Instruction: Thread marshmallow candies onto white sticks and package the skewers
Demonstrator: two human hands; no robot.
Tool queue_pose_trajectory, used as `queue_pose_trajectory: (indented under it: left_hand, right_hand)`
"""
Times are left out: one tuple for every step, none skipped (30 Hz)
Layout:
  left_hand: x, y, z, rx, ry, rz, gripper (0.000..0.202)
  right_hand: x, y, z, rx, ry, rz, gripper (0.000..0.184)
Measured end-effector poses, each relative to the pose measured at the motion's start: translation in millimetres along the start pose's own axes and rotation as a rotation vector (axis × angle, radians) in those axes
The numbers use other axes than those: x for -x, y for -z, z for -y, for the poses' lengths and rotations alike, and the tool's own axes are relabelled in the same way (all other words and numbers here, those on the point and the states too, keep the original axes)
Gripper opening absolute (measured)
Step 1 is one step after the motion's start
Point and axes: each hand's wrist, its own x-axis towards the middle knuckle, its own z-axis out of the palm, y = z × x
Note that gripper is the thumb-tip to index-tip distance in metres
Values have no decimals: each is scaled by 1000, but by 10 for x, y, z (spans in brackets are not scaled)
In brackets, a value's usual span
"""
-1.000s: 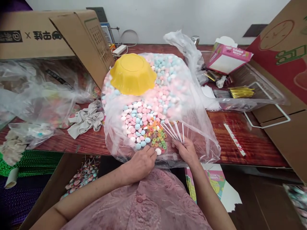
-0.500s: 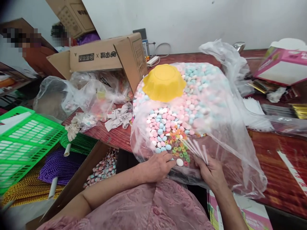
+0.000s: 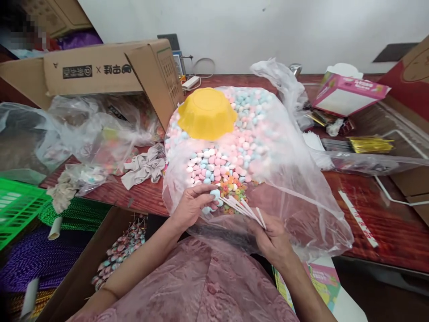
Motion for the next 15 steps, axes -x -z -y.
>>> queue_pose_trajectory:
  left_hand:
    - [11, -2, -10, 35, -11, -25, 34]
    - [26, -2, -10, 53, -26, -42, 33]
    - [43, 0, -2, 59, -42, -51, 33]
    - [62, 5, 11, 57, -57, -55, 33]
    - [79, 12, 29, 50, -69, -56, 35]
    - [93, 20, 48, 39, -83, -55, 36]
    - [104, 28, 68, 24, -102, -54, 37]
    - [111, 36, 88, 1, -125, -49, 37]
    - [113, 45, 107, -27, -157, -44, 37]
    - [110, 53, 125, -59, -196, -41, 35]
    - [105, 62, 143, -94, -240, -40, 33]
    - [97, 71, 161, -130, -282, -39, 31]
    - [88, 80, 178, -165, -319, -39, 30]
    - [79, 91, 195, -201, -352, -40, 28]
    - [72, 102, 212, -239, -383, -40, 27]
  right_hand:
    - [-29, -21, 16, -6, 9, 7, 18]
    - [-52, -44, 24, -8, 19, 15, 20]
    - [-66, -66, 28, -8, 28, 26, 22]
    - [-70, -87, 29, -4, 35, 41, 23]
    - [-66, -105, 28, 4, 37, 58, 22]
    - [-56, -121, 24, 14, 36, 71, 21]
    - [-41, -135, 17, 26, 31, 81, 21]
    - [-25, -148, 7, 35, 23, 91, 22]
    - [-8, -159, -6, 42, 11, 100, 24]
    - [7, -170, -19, 45, -1, 110, 26]
    - [22, -179, -33, 47, -13, 122, 27]
    - [36, -188, -42, 47, -24, 136, 28]
    - [48, -196, -47, 46, -33, 148, 29]
    - [59, -204, -44, 44, -37, 157, 29]
    - [70, -212, -34, 41, -37, 164, 29]
